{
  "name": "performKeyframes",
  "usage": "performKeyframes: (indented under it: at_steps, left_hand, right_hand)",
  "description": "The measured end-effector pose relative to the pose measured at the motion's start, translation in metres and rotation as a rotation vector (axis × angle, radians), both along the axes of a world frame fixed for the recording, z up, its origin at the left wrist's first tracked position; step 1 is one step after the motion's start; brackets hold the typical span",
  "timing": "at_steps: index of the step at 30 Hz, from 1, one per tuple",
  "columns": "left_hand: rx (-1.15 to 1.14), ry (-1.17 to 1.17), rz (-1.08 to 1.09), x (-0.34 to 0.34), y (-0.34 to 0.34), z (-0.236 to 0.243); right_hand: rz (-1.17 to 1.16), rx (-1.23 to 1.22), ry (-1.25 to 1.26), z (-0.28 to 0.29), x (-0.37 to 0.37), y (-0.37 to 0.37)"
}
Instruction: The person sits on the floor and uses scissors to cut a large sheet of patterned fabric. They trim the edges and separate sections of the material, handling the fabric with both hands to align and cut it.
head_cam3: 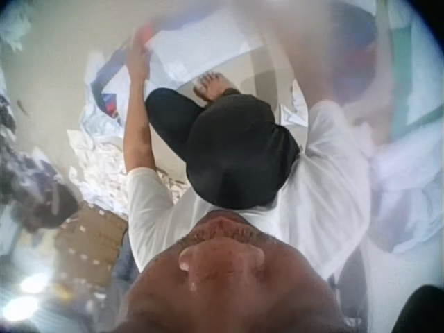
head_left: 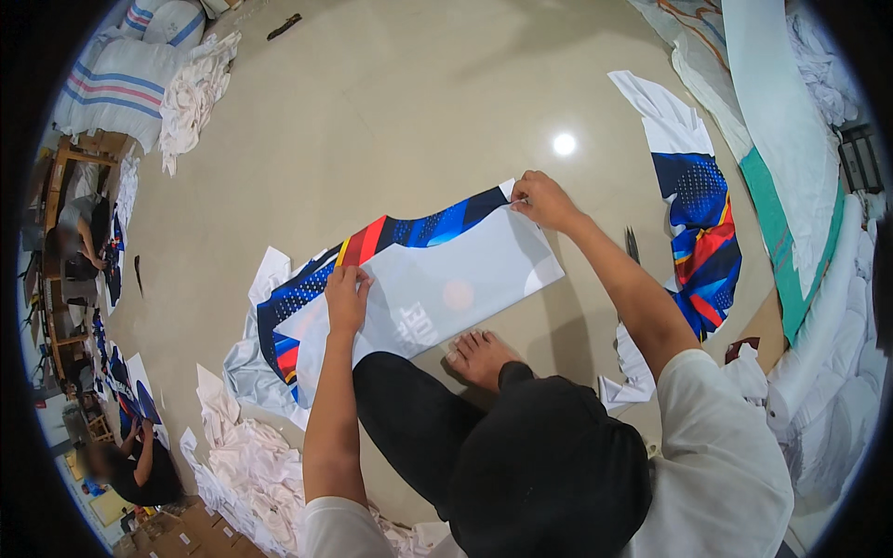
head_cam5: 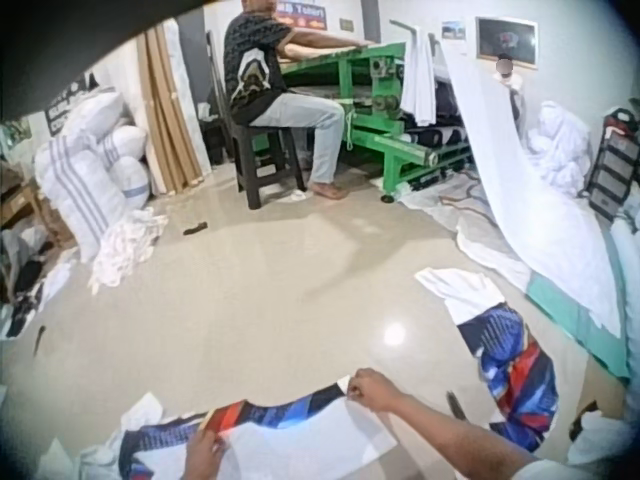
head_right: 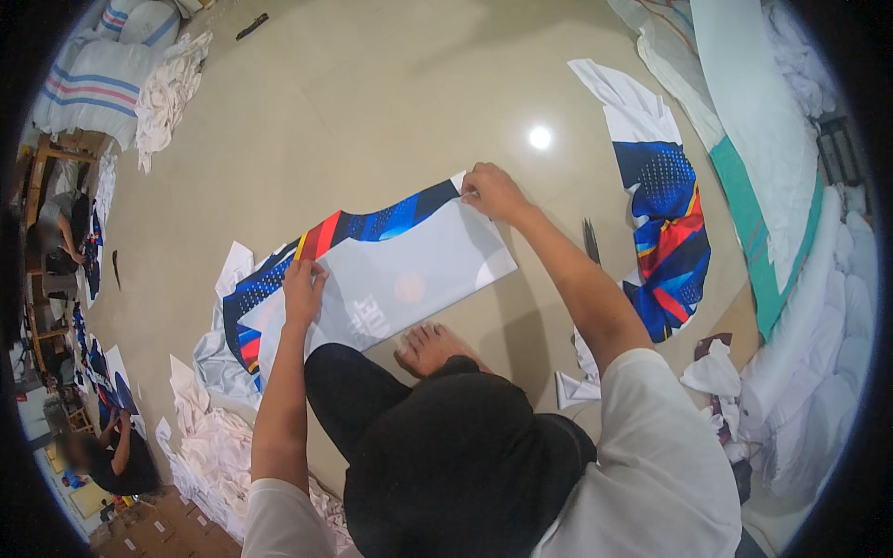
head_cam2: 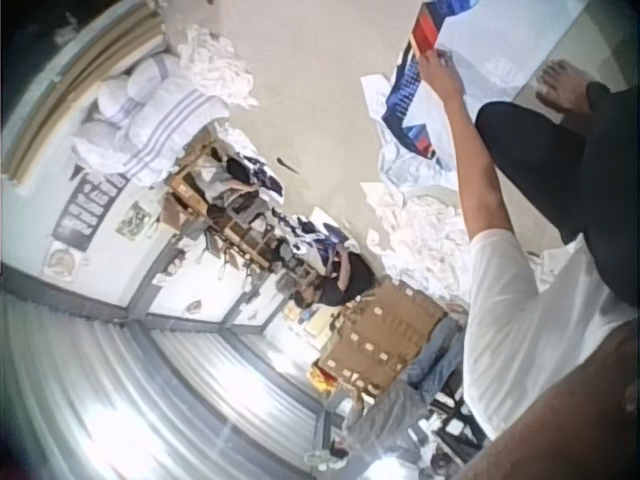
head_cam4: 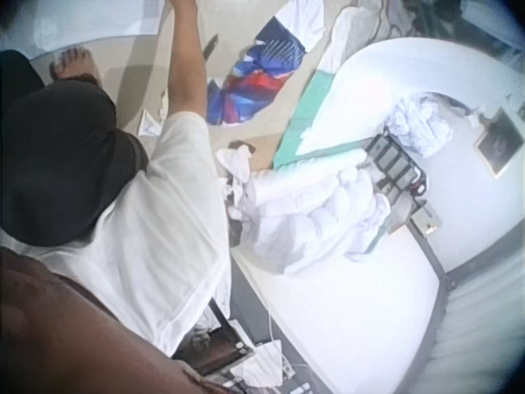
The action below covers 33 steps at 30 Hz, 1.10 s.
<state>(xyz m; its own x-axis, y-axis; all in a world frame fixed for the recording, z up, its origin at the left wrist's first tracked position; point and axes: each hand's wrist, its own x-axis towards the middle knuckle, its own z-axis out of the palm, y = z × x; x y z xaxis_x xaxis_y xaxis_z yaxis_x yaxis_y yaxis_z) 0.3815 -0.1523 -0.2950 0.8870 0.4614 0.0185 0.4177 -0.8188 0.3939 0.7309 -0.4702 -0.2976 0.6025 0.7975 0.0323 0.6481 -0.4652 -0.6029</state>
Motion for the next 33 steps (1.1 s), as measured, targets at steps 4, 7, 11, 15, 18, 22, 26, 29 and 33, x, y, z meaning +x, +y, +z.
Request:
performKeyframes:
  at_steps: [4, 7, 11, 15, 18, 22, 26, 29, 33]
  left_hand:
    - [0.020, -0.071, -0.024, -0.003, 0.005, -0.001]
    - [-0.005, -0.184, -0.023, 0.004, -0.004, 0.005]
    - [-0.043, -0.056, 0.034, 0.014, 0.001, 0.005]
    - [-0.056, -0.053, 0.014, 0.018, 0.003, 0.001]
    - [-0.109, -0.097, 0.005, 0.018, 0.002, 0.002]
    - [-0.210, -0.079, 0.001, 0.013, -0.003, 0.019]
    - [-0.179, -0.105, -0.073, -0.008, -0.019, 0.040]
    - [-0.073, -0.106, -0.122, -0.023, -0.030, 0.051]
    - [0.007, -0.193, -0.197, -0.026, -0.033, 0.066]
  right_hand:
    - [0.022, 0.092, -0.066, 0.001, -0.017, 0.000]
    - [0.001, 0.220, -0.043, 0.008, -0.028, 0.001]
    - [-0.029, 0.235, -0.133, 0.008, -0.037, -0.004]
    - [-0.053, 0.233, -0.198, -0.001, -0.029, -0.002]
    - [-0.055, 0.192, -0.228, -0.003, -0.026, -0.001]
    - [0.012, 0.168, -0.248, 0.005, -0.038, 0.007]
    - [0.291, 0.270, -0.175, 0.009, -0.068, 0.034]
    - [0.476, 0.245, -0.043, 0.014, -0.095, 0.057]
    - [0.573, 0.052, 0.012, 0.014, -0.095, 0.060]
